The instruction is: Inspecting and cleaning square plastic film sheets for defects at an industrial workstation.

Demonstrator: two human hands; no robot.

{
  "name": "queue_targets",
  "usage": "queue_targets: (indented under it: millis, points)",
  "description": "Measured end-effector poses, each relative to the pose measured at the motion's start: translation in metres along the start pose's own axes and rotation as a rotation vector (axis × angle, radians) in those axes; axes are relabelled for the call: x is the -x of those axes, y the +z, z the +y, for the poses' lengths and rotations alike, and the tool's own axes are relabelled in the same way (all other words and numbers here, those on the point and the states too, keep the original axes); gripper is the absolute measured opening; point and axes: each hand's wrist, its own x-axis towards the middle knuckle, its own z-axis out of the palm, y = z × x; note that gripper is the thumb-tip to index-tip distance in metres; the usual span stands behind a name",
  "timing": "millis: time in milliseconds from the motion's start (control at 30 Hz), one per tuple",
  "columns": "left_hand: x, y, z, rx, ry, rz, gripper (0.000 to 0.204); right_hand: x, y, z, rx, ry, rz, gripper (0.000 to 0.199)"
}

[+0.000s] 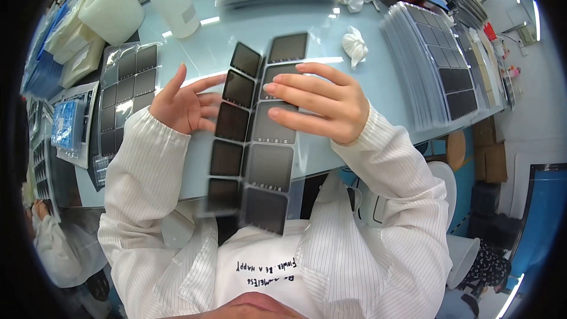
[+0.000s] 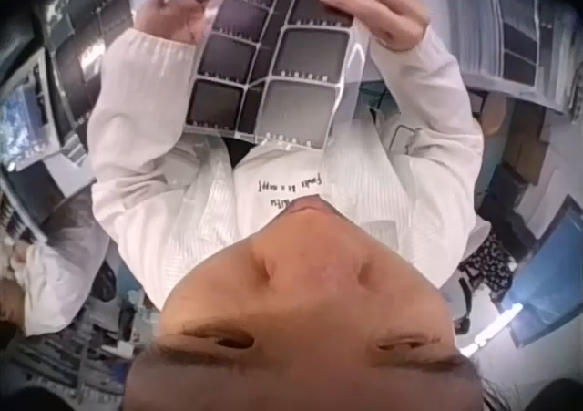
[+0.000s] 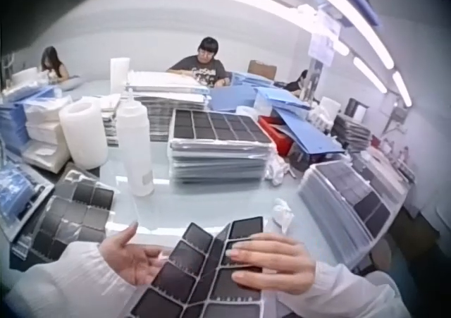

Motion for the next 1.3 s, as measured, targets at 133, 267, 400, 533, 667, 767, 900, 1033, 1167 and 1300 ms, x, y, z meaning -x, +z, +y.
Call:
queue_targets:
  millis: [133, 267, 400, 533, 667, 767, 900, 1033, 1167, 1300]
  points:
    - [0.004, 0.013, 0.0, -0.395, 0.077, 0.328, 0.066, 0.007, 0.013, 0.001, -0.013, 0.093, 0.038, 0.016]
    - [0.007, 0.015, 0.002, -0.653, 0.022, 0.461, 0.057, 0.008, 0.017, 0.006, -0.023, 0.101, 0.03, 0.017]
    - [0.007, 0.007, -0.002, -0.699, 0.114, 0.443, 0.054, 0.02, 0.037, 0.022, 0.026, 0.438, 0.191, 0.037]
    - [0.01, 0.009, 0.002, -0.682, 0.201, 0.428, 0.049, 0.028, 0.035, 0.025, -0.791, 1.249, 0.399, 0.041]
    - [0.009, 0.018, 0.004, -0.662, 0.253, 0.431, 0.043, 0.032, 0.025, 0.024, -1.259, 1.566, 0.255, 0.05]
    - [0.008, 0.018, 0.002, -0.755, 0.35, 0.456, 0.033, 0.036, 0.025, 0.025, -1.05, 1.399, 0.195, 0.031]
    - [0.007, 0.016, 0.002, -0.774, 0.475, 0.563, 0.025, 0.035, 0.022, 0.024, -1.022, 1.322, 0.136, 0.024]
    - [0.003, 0.025, -0.008, -0.868, 0.594, 0.74, 0.029, 0.033, 0.022, 0.021, -1.034, 1.329, 0.077, 0.025]
    - [0.007, 0.026, -0.006, -0.996, 0.638, 0.732, 0.031, 0.032, 0.024, 0.02, -0.98, 1.342, 0.082, 0.027]
    - [0.008, 0.027, -0.006, -1.014, 0.642, 0.723, 0.033, 0.03, 0.024, 0.019, -0.942, 1.354, 0.083, 0.027]
